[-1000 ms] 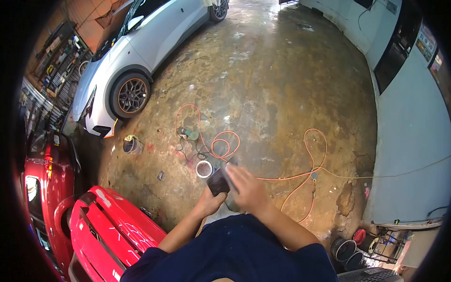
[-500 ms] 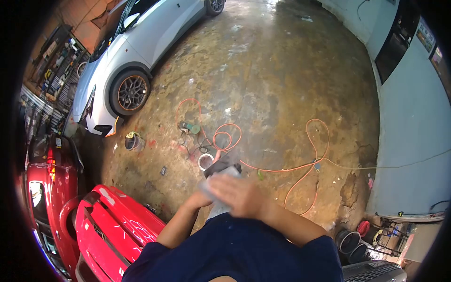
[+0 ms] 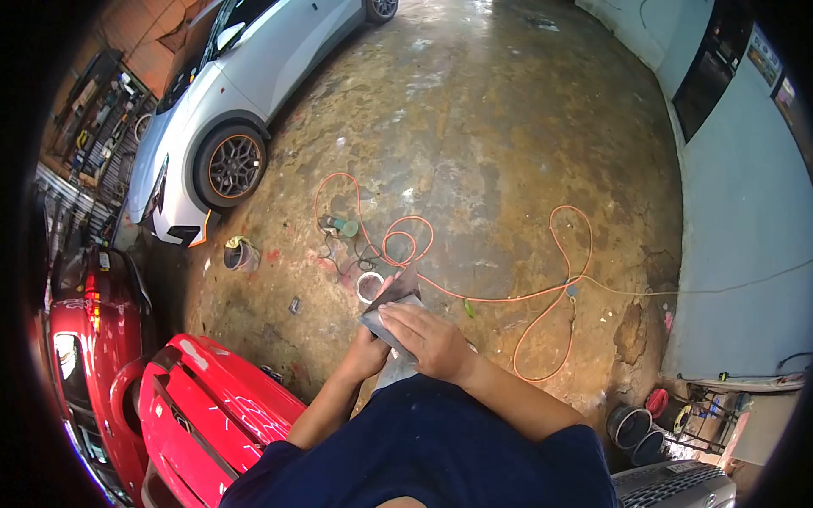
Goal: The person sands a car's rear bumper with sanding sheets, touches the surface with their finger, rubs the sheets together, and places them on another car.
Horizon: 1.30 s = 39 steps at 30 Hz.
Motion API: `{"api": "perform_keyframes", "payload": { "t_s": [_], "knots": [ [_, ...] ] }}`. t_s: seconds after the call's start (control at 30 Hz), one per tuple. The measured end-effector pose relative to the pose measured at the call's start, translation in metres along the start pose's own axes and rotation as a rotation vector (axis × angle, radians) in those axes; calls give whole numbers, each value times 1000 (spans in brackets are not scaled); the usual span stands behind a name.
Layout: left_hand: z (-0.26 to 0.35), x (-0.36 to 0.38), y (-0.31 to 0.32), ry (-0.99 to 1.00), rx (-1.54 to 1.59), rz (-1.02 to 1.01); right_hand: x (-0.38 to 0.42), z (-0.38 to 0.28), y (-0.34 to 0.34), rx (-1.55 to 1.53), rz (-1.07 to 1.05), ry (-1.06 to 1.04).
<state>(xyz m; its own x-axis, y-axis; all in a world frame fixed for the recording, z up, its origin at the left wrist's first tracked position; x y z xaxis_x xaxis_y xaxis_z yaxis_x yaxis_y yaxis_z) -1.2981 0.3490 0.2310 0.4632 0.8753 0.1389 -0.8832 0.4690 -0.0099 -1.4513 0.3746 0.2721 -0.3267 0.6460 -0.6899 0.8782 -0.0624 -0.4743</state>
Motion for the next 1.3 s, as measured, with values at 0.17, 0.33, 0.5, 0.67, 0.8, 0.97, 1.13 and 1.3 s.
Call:
{"api": "perform_keyframes", "payload": {
  "t_s": [0.17,0.33,0.5,0.67,0.8,0.97,1.13,1.3],
  "knots": [
    [-35,9,-8,7,10,117,6,15,7,27,-1,77],
    [-7,18,-1,-45,52,48,15,35,5,95,11,173],
    [-21,7,-15,-2,-148,-174,-10,-42,-1,-22,-111,-122],
    [29,7,11,126,148,-41,2,36,-3,130,111,245],
    [-20,9,-12,121,-159,-106,-13,-39,-3,-26,-14,-1],
    [27,1,14,229,-51,6,-11,9,-5,44,132,256],
    [14,0,8,178,6,-67,-10,7,4,-117,159,377],
    [35,16,3,171,-95,-80,-10,51,-1,-372,213,595]
  ]
}}
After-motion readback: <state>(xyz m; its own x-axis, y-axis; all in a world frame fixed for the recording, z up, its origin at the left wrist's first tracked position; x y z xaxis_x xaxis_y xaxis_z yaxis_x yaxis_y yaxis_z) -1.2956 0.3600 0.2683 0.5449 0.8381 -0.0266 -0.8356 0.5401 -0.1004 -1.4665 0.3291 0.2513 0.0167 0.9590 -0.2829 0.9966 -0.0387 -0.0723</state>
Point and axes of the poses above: each hand's wrist, its own x-axis away from the middle knuckle, its own y-axis out of the palm, z = x × y, the point moved 3 cm from there along -x, towards the middle knuckle, and after that the axes turned 3 degrees about -x, right-handed, at the moved point
